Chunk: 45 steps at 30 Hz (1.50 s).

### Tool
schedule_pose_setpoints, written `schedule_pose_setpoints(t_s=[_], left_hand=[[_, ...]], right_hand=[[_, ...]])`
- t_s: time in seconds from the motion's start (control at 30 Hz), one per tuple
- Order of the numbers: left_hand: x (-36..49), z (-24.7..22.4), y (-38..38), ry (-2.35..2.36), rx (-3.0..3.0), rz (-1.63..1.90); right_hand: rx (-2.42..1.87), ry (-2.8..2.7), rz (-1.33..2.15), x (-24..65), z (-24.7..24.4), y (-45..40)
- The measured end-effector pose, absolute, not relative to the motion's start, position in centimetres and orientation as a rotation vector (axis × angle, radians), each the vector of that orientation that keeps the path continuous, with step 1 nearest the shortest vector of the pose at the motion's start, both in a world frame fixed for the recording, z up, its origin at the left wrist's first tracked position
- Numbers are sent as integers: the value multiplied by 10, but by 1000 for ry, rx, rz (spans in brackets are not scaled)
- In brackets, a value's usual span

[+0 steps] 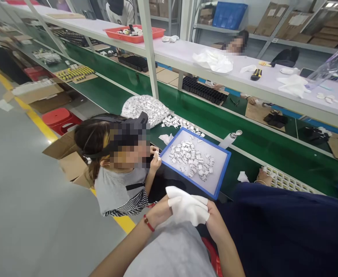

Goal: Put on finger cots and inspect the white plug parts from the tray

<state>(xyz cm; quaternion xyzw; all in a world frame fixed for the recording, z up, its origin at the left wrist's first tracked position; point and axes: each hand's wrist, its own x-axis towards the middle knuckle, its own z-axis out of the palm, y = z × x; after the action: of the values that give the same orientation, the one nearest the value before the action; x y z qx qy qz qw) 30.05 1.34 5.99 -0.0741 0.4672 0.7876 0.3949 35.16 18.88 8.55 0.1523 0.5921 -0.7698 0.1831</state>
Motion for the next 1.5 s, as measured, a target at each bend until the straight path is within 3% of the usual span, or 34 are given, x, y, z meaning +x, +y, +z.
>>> schedule_pose_setpoints(t_s=[0.23, 0.53, 0.8, 1.07, 1.3, 1.5], left_hand=[[277, 65, 7, 1419, -173, 1925], [270, 78, 9, 1215, -67, 1914], [258, 99, 3, 1075, 143, 1841], [257, 127, 9, 713, 108, 1791], [257, 132, 1, 734, -43, 1820], [253, 104, -10, 741, -315, 1887]], right_hand=[[450, 1708, -2195, 356, 79, 189], [454, 1769, -2202, 358, 85, 188], [62, 1703, -1992, 372, 69, 200], [158, 1261, -2577, 348, 56, 180], [199, 1297, -2487, 337, 70, 170], [224, 1386, -2642, 342, 96, 166]])
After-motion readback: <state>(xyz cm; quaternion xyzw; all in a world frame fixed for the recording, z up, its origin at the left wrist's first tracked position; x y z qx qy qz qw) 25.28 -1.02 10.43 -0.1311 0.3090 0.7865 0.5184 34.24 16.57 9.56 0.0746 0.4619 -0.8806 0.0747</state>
